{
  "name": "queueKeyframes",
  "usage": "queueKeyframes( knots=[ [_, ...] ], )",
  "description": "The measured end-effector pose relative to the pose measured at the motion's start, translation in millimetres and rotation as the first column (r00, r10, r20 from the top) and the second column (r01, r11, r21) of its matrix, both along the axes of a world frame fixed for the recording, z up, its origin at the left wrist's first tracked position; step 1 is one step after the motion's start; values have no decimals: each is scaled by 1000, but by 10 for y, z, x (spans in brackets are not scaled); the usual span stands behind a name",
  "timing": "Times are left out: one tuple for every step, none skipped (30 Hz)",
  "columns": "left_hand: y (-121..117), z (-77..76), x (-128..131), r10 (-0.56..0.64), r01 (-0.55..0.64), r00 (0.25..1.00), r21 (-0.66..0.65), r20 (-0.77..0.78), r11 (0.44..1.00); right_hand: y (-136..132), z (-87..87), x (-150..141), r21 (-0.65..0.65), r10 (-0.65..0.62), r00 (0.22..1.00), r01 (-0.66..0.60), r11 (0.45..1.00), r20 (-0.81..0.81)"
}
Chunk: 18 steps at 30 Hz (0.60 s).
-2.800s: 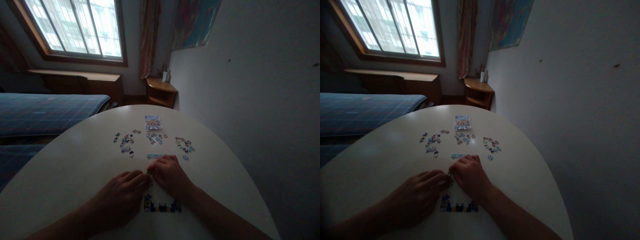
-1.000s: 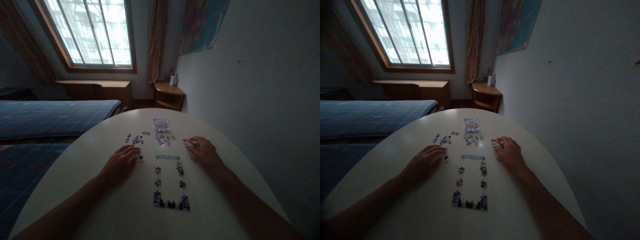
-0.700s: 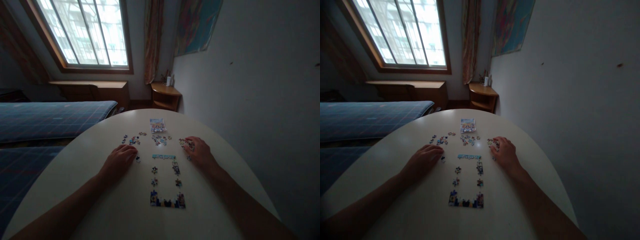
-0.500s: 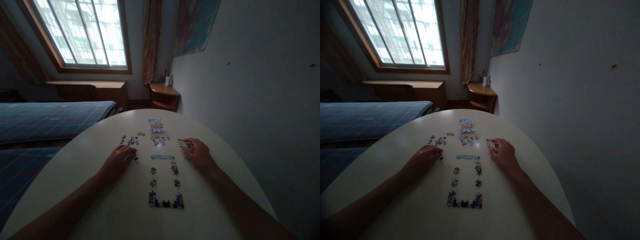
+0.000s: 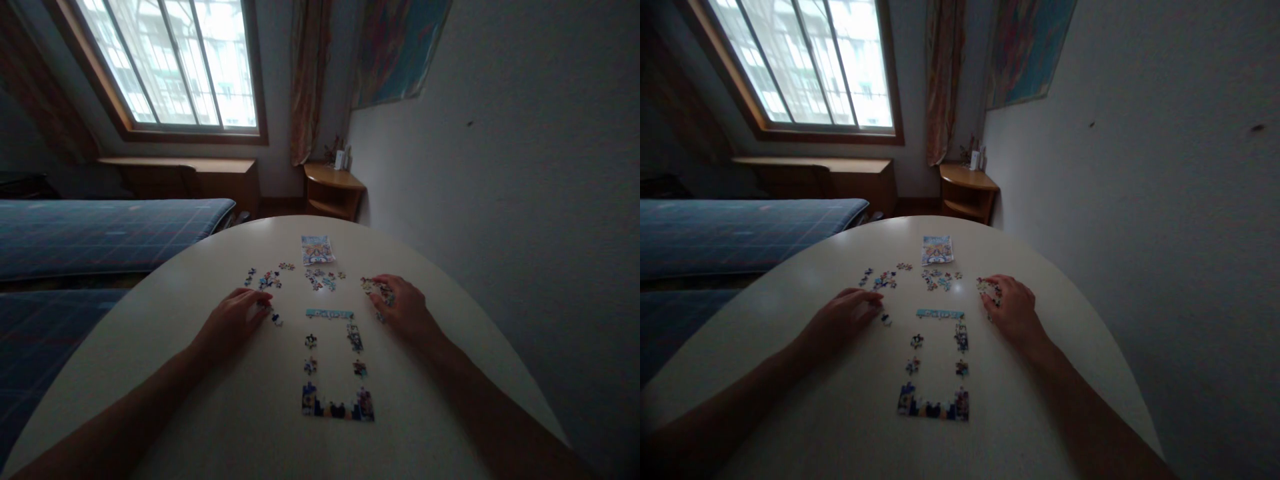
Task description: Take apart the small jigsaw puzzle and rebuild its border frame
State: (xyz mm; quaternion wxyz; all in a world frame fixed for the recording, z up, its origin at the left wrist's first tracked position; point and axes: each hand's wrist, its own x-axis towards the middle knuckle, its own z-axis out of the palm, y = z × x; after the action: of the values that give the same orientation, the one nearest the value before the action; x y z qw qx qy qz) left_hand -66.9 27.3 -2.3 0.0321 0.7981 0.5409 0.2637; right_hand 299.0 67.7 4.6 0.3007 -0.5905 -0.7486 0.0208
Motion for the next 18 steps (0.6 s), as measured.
queueKeyframes(
  knots=[
    [9, -1, -4, 1, -1, 1000, -2, -2, 1000, -4, 6, -15, 4, 15, 1000, -15, 1000, -4],
    [17, -1, -8, -2, 2, 1000, 0, -7, 1000, -9, 13, -32, 9, 29, 1000, -29, 1000, -6],
    [23, 3, -13, -10, 10, 1000, 6, -18, 1000, -15, 21, -50, 14, 44, 999, -44, 999, -6],
    [25, 9, -18, -25, 26, 999, 19, -36, 999, -21, 29, -69, 18, 58, 998, -58, 998, -6],
    [22, 18, -22, -39, 42, 997, 39, -61, 998, -28, 38, -88, 21, 72, 997, -72, 997, -4],
    [15, 30, -25, -52, 58, 994, 66, -95, 996, -36, 48, -106, 25, 84, 996, -84, 996, -3],
    [4, 43, -26, -66, 80, 989, 94, -136, 992, -45, 57, -122, 30, 94, 996, -94, 995, -2],
    [-9, 56, -25, -84, 106, 980, 119, -178, 987, -54, 67, -138, 36, 102, 995, -102, 994, -4],
    [-23, 70, -22, -102, 135, 971, 139, -218, 981, -63, 77, -151, 40, 108, 994, -108, 993, -5],
    [-36, 84, -19, -120, 163, 960, 153, -255, 975, -73, 87, -164, 43, 113, 994, -113, 993, -5],
    [-48, 96, -17, -137, 188, 948, 157, -288, 969, -82, 97, -175, 44, 117, 993, -117, 992, -4],
    [-59, 106, -16, -148, 206, 937, 158, -316, 966, -91, 107, -185, 42, 120, 993, -120, 992, -3],
    [-68, 116, -19, -154, 217, 928, 156, -338, 964, -99, 116, -194, 40, 121, 993, -121, 992, 0],
    [-76, 125, -27, -158, 223, 922, 151, -353, 963, -107, 123, -202, 37, 120, 993, -121, 992, 3],
    [-84, 134, -40, -166, 231, 917, 142, -363, 963, -115, 129, -208, 36, 120, 993, -120, 992, 6],
    [-94, 144, -57, -185, 246, 912, 128, -366, 961, -121, 133, -213, 37, 120, 993, -120, 992, 9],
    [-106, 157, -78, -213, 269, 907, 110, -362, 957, -126, 135, -217, 39, 120, 993, -121, 992, 11],
    [-121, 172, -99, -248, 297, 902, 91, -354, 951, -130, 137, -219, 43, 121, 993, -121, 992, 12]
  ],
)
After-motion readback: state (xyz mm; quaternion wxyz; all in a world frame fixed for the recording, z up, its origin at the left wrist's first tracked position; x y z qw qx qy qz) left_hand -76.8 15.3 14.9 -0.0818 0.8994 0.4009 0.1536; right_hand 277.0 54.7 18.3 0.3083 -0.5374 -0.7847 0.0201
